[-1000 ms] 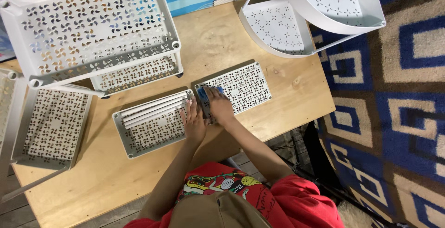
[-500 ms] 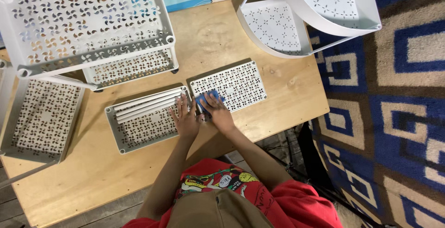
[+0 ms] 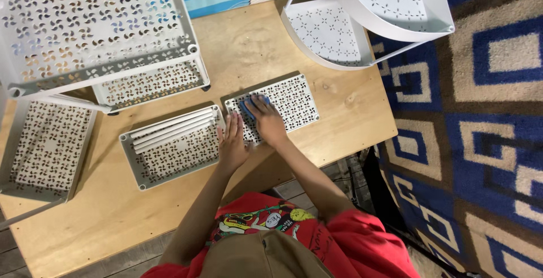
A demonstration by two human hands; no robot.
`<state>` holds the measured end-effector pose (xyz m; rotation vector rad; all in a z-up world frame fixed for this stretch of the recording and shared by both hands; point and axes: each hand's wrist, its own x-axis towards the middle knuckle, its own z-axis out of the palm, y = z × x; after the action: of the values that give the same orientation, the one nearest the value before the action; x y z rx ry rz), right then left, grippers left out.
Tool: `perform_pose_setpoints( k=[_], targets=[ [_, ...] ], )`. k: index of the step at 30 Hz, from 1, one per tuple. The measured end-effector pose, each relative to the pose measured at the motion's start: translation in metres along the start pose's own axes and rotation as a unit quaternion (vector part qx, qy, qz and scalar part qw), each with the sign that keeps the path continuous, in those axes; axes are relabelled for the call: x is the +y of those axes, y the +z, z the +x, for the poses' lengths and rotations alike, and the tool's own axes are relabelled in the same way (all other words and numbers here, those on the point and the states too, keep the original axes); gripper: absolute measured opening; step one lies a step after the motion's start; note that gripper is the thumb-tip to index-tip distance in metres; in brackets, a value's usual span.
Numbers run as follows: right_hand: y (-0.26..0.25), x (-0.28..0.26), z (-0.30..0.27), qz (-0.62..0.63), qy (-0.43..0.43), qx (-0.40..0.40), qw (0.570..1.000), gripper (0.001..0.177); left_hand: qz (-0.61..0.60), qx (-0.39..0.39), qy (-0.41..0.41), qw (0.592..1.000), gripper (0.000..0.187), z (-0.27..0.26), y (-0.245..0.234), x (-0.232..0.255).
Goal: The person wipes several white perforated plastic trays and their supporting rods with a blue cloth on a wooden table. They handle each tray one at a time, turning them over and wiping both sides and edges.
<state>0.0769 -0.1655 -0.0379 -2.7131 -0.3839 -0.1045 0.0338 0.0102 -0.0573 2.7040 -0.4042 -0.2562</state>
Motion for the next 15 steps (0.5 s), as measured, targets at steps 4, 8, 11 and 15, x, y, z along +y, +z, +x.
perform_pose_setpoints(
  k=[4, 8, 11, 15],
  targets=[
    [0.012, 0.012, 0.020, -0.050, -0.009, -0.060, 0.997, 0.070, 0.038, -0.035, -0.004, 0.999, 0.119, 0.007, 0.004, 0.010],
    [0.034, 0.023, 0.002, -0.142, -0.043, -0.045, 0.988, 0.073, 0.103, -0.091, -0.028, 0.990, 0.119, 0.009, 0.013, 0.012],
    [0.043, 0.031, -0.029, -0.028, -0.026, -0.082, 0.996, 0.079, 0.134, -0.107, -0.032, 0.985, 0.117, 0.013, 0.015, 0.011],
    [0.051, 0.031, -0.080, -0.045, -0.042, -0.042, 0.997, 0.064, 0.160, -0.083, -0.017, 0.983, 0.112, 0.012, 0.017, 0.009]
  ],
)
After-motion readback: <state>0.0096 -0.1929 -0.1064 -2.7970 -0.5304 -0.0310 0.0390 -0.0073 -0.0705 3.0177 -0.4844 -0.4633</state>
